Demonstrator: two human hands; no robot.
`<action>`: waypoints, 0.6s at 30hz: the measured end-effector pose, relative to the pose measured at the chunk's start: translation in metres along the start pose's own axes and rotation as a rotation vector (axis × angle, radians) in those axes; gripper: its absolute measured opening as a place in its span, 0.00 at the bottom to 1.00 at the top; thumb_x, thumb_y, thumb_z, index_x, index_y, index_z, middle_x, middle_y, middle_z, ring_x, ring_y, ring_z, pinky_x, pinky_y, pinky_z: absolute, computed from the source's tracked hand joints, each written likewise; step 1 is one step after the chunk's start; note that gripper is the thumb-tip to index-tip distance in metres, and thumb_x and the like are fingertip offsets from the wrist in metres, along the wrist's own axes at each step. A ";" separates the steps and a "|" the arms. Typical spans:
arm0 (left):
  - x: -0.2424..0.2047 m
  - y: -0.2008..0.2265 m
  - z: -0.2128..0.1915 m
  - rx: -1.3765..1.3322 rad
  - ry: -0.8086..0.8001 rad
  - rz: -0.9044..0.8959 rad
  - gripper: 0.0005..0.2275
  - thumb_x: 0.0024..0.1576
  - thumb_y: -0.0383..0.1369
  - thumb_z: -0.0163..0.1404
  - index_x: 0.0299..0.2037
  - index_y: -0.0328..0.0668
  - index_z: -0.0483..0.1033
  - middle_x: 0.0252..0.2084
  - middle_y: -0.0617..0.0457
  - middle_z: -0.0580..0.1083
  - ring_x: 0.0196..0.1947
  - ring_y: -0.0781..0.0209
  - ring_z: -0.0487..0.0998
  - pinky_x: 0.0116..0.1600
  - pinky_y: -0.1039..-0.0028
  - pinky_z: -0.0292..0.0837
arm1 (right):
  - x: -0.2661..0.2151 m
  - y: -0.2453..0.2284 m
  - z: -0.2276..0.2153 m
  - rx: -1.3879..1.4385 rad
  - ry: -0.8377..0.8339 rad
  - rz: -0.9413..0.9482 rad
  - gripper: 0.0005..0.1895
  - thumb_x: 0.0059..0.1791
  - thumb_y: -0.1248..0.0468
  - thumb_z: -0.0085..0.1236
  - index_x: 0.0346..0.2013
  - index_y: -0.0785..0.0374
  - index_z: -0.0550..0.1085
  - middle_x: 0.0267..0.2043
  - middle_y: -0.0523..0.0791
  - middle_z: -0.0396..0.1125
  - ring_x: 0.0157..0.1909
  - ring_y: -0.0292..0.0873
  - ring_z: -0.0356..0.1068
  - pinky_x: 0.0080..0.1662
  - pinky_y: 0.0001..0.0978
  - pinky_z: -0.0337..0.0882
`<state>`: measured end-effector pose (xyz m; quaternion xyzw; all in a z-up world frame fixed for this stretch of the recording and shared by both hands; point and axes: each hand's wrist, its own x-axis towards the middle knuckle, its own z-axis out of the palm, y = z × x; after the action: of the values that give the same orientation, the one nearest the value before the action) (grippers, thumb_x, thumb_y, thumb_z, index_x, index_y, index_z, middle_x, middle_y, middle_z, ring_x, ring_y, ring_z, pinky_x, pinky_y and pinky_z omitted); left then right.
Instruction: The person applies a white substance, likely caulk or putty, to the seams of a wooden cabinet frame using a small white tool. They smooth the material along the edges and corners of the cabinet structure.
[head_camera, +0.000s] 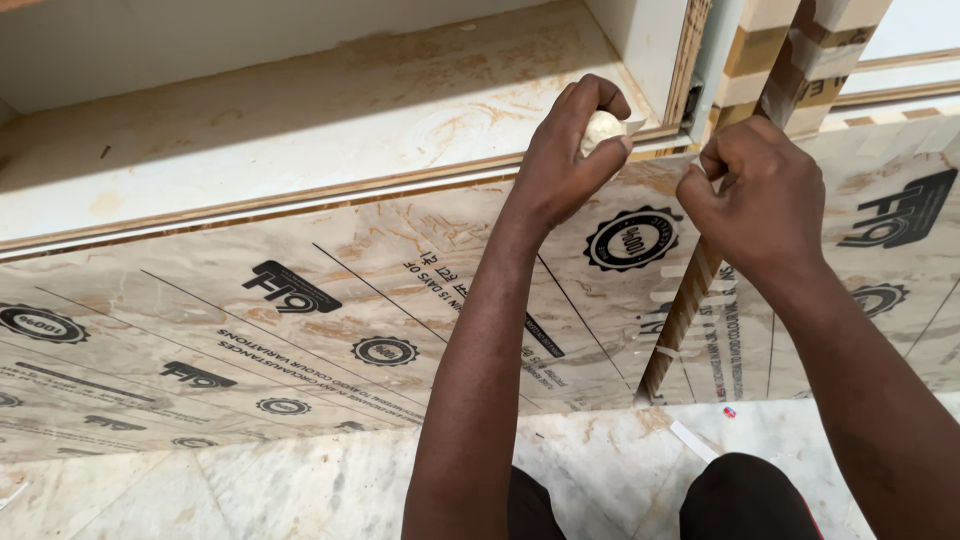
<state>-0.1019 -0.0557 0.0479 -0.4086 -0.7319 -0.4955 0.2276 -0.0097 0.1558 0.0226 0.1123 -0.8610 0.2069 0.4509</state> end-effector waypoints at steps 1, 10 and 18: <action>0.000 0.001 -0.002 -0.036 -0.002 -0.012 0.17 0.56 0.41 0.51 0.51 0.42 0.71 0.52 0.48 0.73 0.54 0.52 0.76 0.61 0.58 0.73 | 0.002 -0.002 -0.005 0.022 -0.011 -0.006 0.09 0.51 0.68 0.63 0.31 0.69 0.72 0.34 0.46 0.67 0.31 0.40 0.71 0.38 0.35 0.72; 0.002 0.019 0.014 0.077 0.002 -0.129 0.16 0.64 0.39 0.51 0.60 0.48 0.76 0.62 0.46 0.69 0.54 0.59 0.77 0.56 0.65 0.80 | 0.014 -0.004 -0.015 0.081 -0.096 0.117 0.04 0.47 0.71 0.60 0.32 0.69 0.73 0.38 0.49 0.72 0.31 0.41 0.71 0.36 0.33 0.75; 0.019 0.074 0.023 -0.294 0.135 -0.314 0.14 0.66 0.30 0.48 0.61 0.46 0.77 0.65 0.46 0.65 0.59 0.57 0.72 0.53 0.73 0.78 | 0.048 -0.055 -0.022 0.138 -0.003 0.258 0.07 0.45 0.69 0.64 0.36 0.64 0.75 0.38 0.47 0.73 0.37 0.49 0.75 0.38 0.41 0.75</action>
<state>-0.0496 -0.0149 0.0925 -0.2842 -0.6894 -0.6526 0.1343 0.0001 0.1165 0.0870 0.0319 -0.8526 0.3218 0.4104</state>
